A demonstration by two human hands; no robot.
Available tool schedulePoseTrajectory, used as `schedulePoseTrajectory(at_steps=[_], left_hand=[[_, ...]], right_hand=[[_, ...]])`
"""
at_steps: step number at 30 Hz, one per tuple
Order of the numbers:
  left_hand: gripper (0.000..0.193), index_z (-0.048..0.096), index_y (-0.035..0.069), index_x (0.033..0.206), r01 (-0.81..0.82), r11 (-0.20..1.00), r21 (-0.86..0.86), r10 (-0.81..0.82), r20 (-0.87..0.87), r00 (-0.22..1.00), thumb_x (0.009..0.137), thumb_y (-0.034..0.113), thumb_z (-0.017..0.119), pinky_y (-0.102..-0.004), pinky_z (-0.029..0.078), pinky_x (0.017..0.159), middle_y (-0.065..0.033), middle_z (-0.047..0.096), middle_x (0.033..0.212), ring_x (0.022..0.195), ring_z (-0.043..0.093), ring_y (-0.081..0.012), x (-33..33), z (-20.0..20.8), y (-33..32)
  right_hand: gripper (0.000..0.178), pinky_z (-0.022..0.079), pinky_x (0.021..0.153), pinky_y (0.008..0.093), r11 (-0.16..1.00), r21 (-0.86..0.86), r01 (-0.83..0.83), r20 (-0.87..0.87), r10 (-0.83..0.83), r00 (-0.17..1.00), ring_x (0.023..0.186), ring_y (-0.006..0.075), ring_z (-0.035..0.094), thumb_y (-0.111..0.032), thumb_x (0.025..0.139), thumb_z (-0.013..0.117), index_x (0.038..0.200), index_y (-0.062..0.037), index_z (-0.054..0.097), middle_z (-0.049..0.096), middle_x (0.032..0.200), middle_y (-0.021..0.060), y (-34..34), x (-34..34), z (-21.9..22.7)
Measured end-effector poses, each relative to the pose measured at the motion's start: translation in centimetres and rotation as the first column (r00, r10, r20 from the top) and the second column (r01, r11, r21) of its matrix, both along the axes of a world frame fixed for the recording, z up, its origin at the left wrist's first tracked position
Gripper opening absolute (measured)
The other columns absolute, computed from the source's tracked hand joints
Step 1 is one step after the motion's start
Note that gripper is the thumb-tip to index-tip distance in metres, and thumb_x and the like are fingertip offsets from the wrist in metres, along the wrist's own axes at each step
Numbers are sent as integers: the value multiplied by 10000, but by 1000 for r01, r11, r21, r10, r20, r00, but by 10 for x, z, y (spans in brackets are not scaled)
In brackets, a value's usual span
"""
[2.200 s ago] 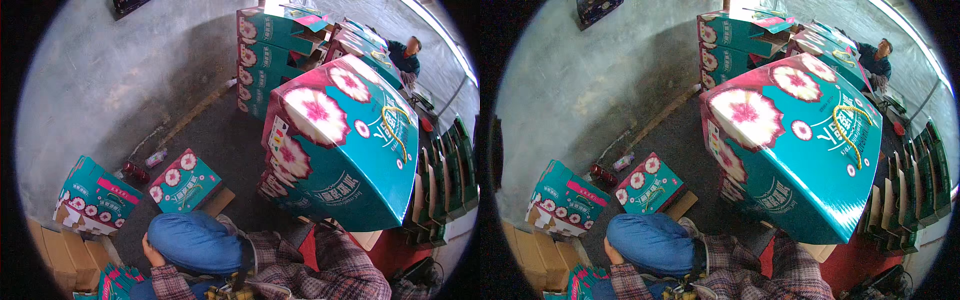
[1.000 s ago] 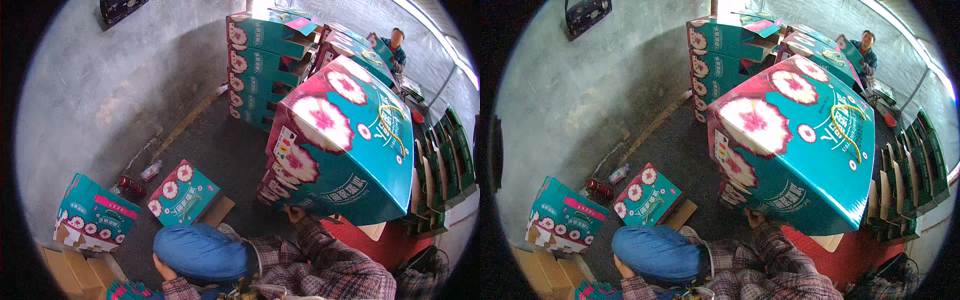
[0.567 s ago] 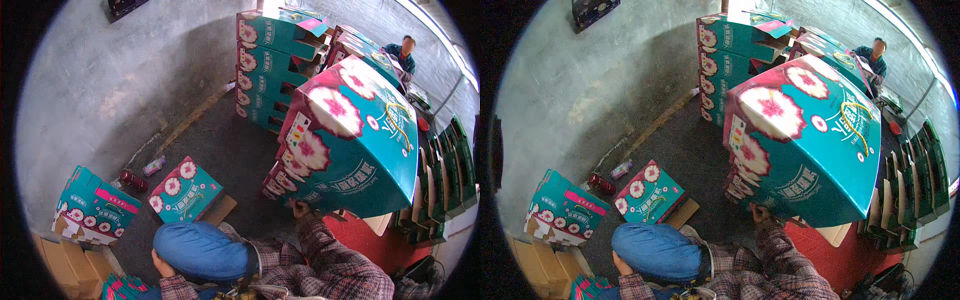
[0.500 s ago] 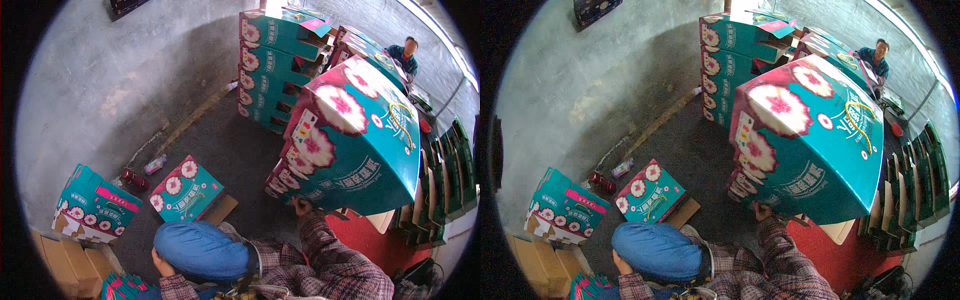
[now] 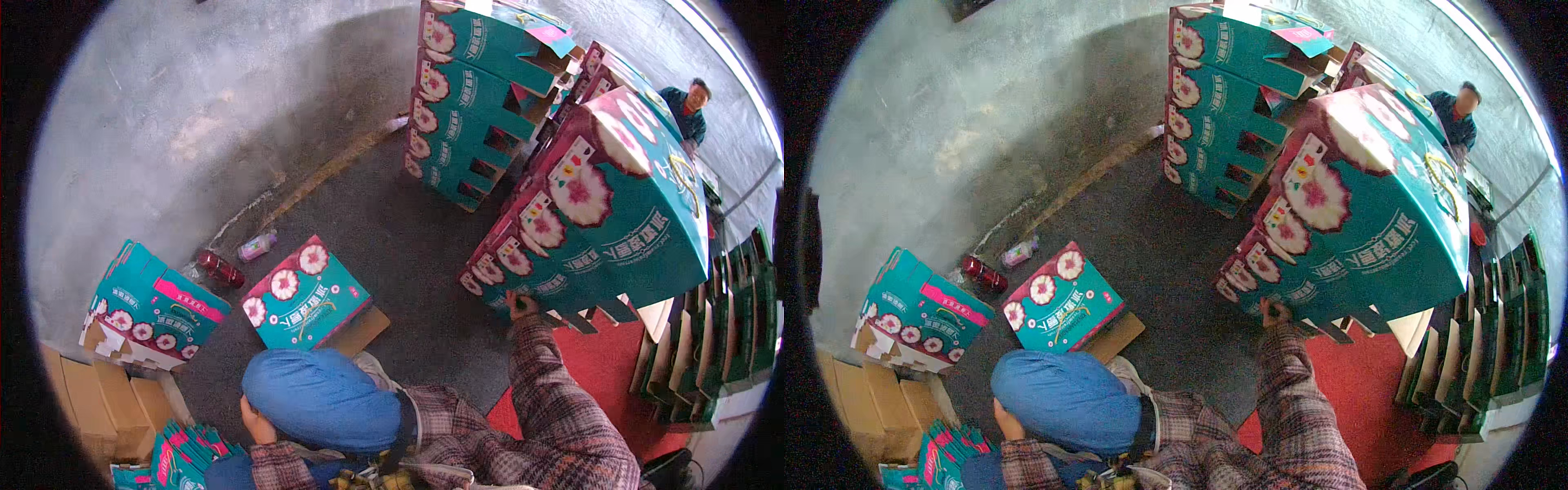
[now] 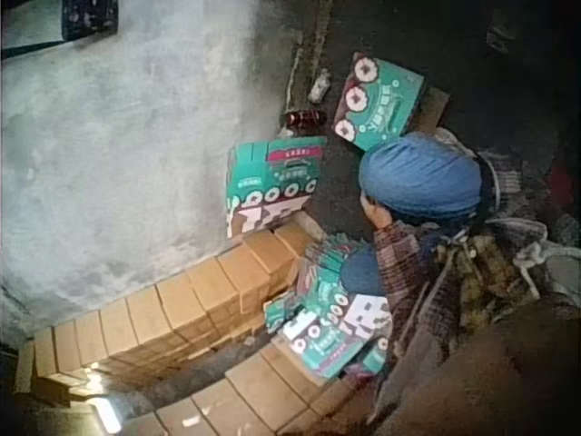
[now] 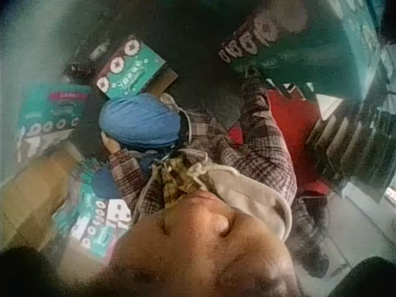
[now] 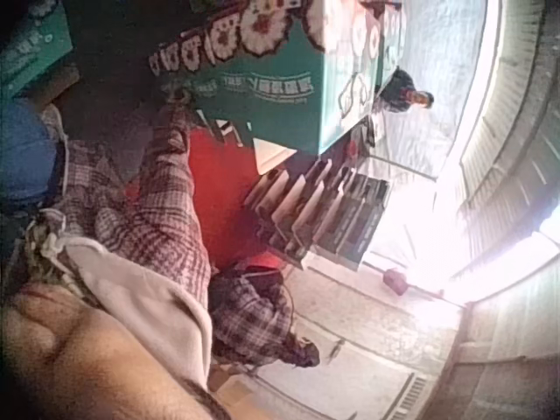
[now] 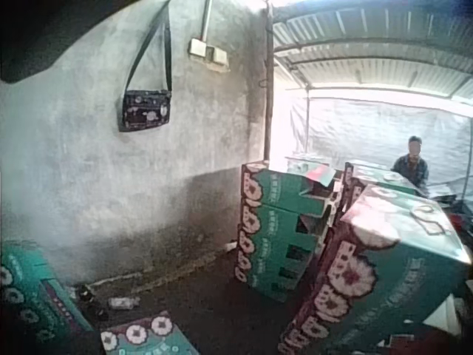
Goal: Folding and assembling cardboard product packaging boxes.
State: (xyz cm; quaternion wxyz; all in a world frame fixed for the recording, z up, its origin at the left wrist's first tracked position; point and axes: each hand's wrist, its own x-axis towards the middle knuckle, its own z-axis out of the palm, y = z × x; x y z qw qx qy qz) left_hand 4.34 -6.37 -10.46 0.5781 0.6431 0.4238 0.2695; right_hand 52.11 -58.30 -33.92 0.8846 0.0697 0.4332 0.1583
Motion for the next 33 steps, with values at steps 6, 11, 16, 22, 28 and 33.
schedulePoseTrajectory(at_steps=[6, 11, 16, 22, 28, 33], left_hand=[[493, 461, -20, 1278, 94, 980, 177, -86, -51, 995, 879, 226, 614, -338, 418, 948, -118, 561, 1210, 1087, 545, -220, -13, -46, 14], [465, 459, -5, 1301, 101, 995, -23, -97, 122, 988, 959, 309, 471, -372, 438, 947, -126, 541, 1248, 1101, 543, -234, 5, -51, 5], [465, 461, 3, 1301, 88, 975, -203, -26, 288, 957, 987, 340, 395, -398, 450, 945, -136, 532, 1259, 1107, 546, -254, -15, -64, 10], [480, 459, 2, 1301, 93, 943, -319, 35, 374, 927, 987, 358, 387, -405, 455, 943, -142, 533, 1259, 1106, 549, -261, -18, -84, 10], [443, 460, -3, 1300, 76, 996, -52, -68, 143, 987, 966, 289, 470, -394, 458, 929, -148, 537, 1254, 1100, 551, -264, -24, -65, -1], [457, 466, -11, 1289, 187, 929, 319, -170, -83, 982, 919, 236, 573, -380, 450, 927, -154, 549, 1237, 1092, 551, -258, -23, -88, -2]], right_hand=[[710, 585, 810, 422, 996, -92, 6, 157, 8, 988, 1197, 392, 468, 10, 841, 484, 1446, -3, 114, 172, 1483, 217, -31, 43, -16], [705, 586, 802, 425, 971, -228, 65, 93, -45, 995, 1191, 401, 471, -21, 849, 479, 1443, -2, 101, 160, 1486, 221, -43, 50, -3], [713, 585, 808, 426, 997, -70, 34, -11, -35, 999, 1202, 386, 468, 5, 836, 468, 1455, -40, 118, 222, 1467, 222, -29, 41, 17], [608, 580, 830, 430, 976, -205, 74, 110, -52, 993, 1217, 388, 452, -2, 840, 448, 1416, -13, 256, 252, 1450, 219, -47, 57, 2], [500, 554, 882, 453, 913, -396, 93, 102, -57, 993, 1144, 394, 511, -28, 858, 451, 1344, 33, 348, 398, 1357, 229, -27, 38, -5], [354, 467, 961, 455, -245, -969, 25, -242, 966, 90, 1123, 333, 543, -244, 948, 534, 1204, 1, 537, 567, 1219, 183, 26, -3, -13]])
